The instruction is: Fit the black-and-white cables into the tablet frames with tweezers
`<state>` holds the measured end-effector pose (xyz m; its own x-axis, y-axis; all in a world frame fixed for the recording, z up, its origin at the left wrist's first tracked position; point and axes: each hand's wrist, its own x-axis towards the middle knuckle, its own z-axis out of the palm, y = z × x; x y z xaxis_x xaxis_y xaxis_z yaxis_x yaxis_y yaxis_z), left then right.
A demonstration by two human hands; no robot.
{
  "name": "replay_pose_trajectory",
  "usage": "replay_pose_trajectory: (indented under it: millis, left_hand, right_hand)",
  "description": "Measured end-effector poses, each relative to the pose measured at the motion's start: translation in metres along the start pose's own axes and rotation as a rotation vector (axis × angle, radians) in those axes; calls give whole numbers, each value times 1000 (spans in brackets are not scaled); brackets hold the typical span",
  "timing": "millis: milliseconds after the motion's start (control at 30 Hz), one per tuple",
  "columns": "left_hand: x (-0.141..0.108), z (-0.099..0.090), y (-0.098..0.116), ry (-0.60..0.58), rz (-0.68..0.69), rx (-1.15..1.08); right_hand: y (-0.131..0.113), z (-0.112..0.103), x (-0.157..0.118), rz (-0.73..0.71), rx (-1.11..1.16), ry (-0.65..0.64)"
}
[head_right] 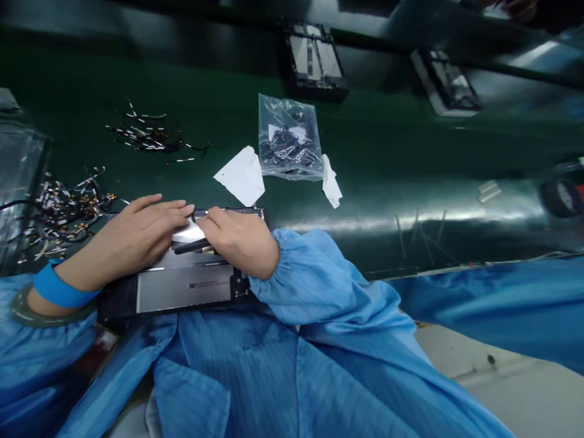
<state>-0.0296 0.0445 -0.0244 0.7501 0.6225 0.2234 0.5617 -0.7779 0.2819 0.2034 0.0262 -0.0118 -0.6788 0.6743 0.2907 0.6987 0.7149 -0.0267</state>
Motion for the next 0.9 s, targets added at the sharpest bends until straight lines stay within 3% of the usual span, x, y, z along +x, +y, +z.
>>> replay_pose_trajectory:
  millis: [133, 300, 500, 767, 900]
  left_hand:
    - [-1, 2, -3, 0, 9, 9]
    - [-1, 2, -3, -26, 22, 28]
    - [1, 0, 2, -55, -50, 23]
    - [0, 2, 4, -9, -38, -31]
    - [0, 1, 5, -8, -27, -22]
  right_hand:
    - [3, -8, -14, 26, 23, -10]
    - [7, -3, -25, -11, -59, 60]
    - [8, 5, -27, -17, -129, 102]
    - [8, 6, -25, -35, -191, 182]
    - [9, 7, -27, -31, -167, 135]
